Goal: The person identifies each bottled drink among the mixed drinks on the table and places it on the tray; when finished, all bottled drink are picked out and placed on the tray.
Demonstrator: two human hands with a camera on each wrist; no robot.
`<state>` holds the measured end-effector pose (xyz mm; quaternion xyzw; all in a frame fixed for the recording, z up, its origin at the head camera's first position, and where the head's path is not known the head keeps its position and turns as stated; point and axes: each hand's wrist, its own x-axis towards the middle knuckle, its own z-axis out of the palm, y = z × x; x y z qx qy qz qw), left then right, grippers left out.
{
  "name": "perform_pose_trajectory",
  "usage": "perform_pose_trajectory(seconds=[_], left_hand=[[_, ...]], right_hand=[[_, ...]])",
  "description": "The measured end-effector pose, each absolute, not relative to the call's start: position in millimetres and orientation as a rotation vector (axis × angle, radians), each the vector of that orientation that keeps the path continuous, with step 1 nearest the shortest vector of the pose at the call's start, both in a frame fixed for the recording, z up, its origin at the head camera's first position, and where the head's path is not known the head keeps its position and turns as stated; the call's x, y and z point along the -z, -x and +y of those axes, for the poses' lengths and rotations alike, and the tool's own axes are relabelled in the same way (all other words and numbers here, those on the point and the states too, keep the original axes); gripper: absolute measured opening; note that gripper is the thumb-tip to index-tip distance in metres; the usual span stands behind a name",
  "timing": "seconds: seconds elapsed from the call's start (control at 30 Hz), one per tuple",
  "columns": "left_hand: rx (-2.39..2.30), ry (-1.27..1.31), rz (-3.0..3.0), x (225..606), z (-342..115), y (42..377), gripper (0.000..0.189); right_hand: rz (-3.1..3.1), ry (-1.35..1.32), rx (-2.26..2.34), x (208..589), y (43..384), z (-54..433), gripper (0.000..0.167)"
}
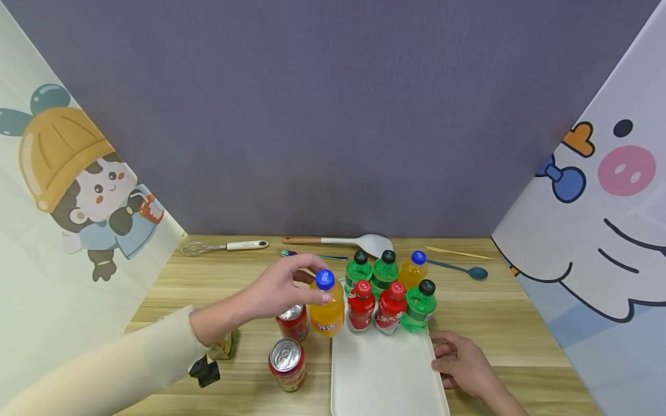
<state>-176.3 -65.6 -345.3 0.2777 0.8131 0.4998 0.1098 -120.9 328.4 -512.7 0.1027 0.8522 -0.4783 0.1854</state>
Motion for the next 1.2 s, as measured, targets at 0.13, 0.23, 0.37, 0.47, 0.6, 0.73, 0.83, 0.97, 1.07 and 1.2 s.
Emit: perform_pose_trajectory(seconds=[0.13, 0.23, 0.37, 0.47, 0.6, 0.73, 0.83, 0.97, 1.07, 1.2], left_hand=[[-1.384, -0.886, 2.367, 356.0, -50.1, 175.9, 0.028], [-1.343, -0.932, 2.351, 365.5, -40.4, 174.7, 0.029], [-1.272, -1.002, 2.343, 377.5, -29.4, 171.3, 0.031], [-1.208, -1.015, 2.346, 385.4, -22.5, 168.5, 0.031], [-1.153, -1.012, 2.349, 393.7, -12.8, 165.8, 0.031], [-1.133, -1.026, 2.348, 398.7, -3.6, 163.2, 0.03], [-1.114, -1.046, 2.36, 402.1, 1.1, 161.3, 0.03], [-1.092, -1.02, 2.365, 405.8, 4.1, 159.3, 0.03], [-1.073, -0.966, 2.348, 407.5, 4.4, 158.0, 0.031], [-1.06, -0.929, 2.317, 409.7, 4.6, 157.8, 0.031]], right_hand=[[2.406, -0.323, 1.331, 513.1, 122.0, 326.8, 0.063], [2.402, -0.34, 1.326, 513.1, 122.8, 326.1, 0.063], [2.4, -0.32, 1.331, 512.4, 122.4, 326.5, 0.063], [2.401, -0.304, 1.333, 512.0, 121.9, 326.9, 0.063], [2.405, -0.312, 1.327, 512.6, 122.4, 326.8, 0.063], [2.412, -0.317, 1.319, 514.2, 123.5, 327.2, 0.063], [2.415, -0.32, 1.317, 514.9, 124.0, 327.3, 0.063], [2.41, -0.327, 1.315, 515.6, 124.9, 327.3, 0.063], [2.404, -0.335, 1.311, 516.1, 125.6, 327.4, 0.064], [2.405, -0.344, 1.303, 516.1, 126.1, 327.7, 0.064]])
